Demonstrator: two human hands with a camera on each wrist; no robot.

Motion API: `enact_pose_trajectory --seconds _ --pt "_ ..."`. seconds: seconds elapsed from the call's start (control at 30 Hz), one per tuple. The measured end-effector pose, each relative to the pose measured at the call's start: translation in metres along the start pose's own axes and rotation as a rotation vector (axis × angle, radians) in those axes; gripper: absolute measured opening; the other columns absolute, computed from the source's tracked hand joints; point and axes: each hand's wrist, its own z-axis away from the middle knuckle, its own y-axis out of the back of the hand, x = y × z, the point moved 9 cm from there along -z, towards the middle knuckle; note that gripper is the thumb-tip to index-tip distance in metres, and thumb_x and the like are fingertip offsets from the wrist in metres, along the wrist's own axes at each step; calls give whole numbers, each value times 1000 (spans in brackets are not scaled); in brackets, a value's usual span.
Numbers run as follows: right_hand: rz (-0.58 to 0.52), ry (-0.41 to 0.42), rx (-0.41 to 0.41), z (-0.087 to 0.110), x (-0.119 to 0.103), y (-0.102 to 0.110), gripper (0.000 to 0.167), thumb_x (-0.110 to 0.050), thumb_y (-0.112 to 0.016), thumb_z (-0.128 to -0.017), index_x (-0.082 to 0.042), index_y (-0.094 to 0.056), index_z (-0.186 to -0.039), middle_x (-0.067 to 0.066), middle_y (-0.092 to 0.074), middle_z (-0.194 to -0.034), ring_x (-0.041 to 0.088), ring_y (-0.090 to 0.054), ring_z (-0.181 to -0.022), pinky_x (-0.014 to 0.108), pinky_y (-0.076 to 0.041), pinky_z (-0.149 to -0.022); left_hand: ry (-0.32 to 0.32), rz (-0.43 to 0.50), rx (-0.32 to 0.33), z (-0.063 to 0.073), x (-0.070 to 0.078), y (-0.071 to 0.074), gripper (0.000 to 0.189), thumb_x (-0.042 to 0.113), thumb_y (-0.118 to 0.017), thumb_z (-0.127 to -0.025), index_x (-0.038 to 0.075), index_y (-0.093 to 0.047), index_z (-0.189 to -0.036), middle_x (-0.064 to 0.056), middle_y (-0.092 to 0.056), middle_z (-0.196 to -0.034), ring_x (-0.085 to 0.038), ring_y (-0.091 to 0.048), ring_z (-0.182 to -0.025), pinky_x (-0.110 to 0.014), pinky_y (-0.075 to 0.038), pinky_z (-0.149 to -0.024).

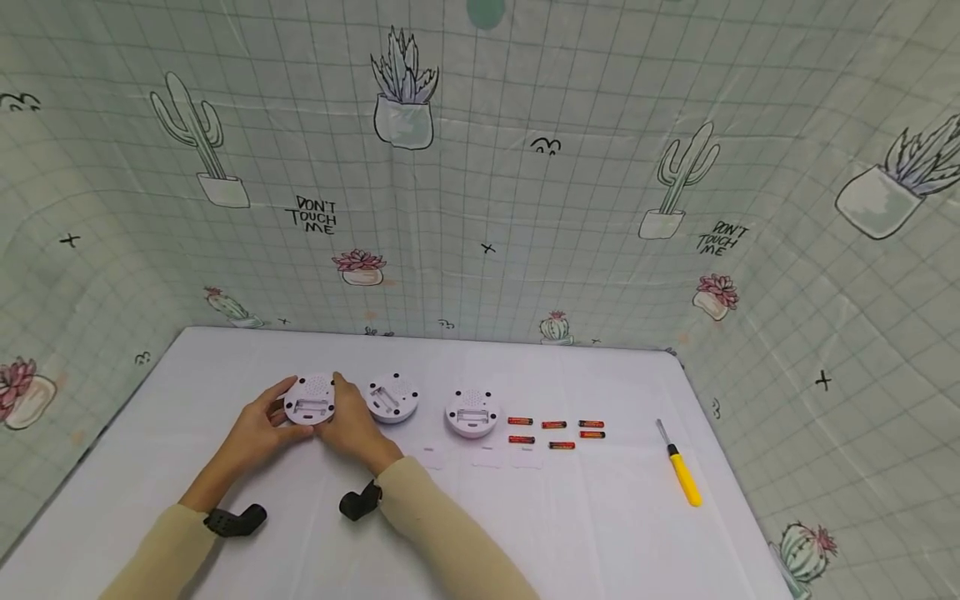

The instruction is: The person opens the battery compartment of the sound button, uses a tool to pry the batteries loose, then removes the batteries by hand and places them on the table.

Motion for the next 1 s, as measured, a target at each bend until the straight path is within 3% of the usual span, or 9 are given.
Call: enact_pose_trajectory --seconds 0.27,0.47,0.57,0.7,0.83,1.0 --pt "80 68 54 14 -18 9 79 -14 -75 -91 8 -33 -154 28 -46 -151 37 -45 -143 42 -37 -119 26 -32 38 -4 -2 0 94 0 -80 -87 -8 -20 -159 -42 -36 -152 -54 -50 -134 -42 -50 -104" --pt "20 28 -31 30 -37 15 88 -16 -72 -94 4 -18 -161 38 -21 -162 44 -31 -151 46 -39 -117 -3 -15 34 -5 -1 8 96 -4 -77 -87 -7 -16 -160 -38 -24 -161 -55 -40 -141 -47 -43 -107" --pt "6 17 -68 42 -43 24 88 -19 -68 -98 -3 -13 -164 34 -8 -166 42 -26 -153 47 -40 -116 -9 -7 38 -4 -1 10 95 -5 -77 -87 -7 -16 -160 -37 -21 -162 -55 -39 -142 -46 -41 -108" --pt "25 73 -101 65 -47 46 82 -21 -65 -101 -10 -14 -165 25 -9 -170 35 -21 -156 47 -36 -119 16 -68 60 -1 -2 10 90 2 -77 -90 -7 -20 -159 -37 -26 -160 -53 -46 -137 -48 -44 -107" --pt "44 130 -77 82 -38 73 79 -18 -64 -101 -8 -18 -164 24 -12 -170 34 -18 -158 50 -32 -121 37 -97 89 2 -3 11 84 8 -75 -93 -6 -23 -158 -37 -32 -158 -52 -51 -134 -51 -45 -107" --pt "44 106 -13 94 -7 105 78 -18 -67 -100 -9 -22 -163 22 -14 -170 35 -20 -157 54 -35 -118 46 -99 102 3 -5 12 84 9 -74 -94 -6 -22 -158 -37 -32 -158 -51 -52 -133 -50 -44 -107"
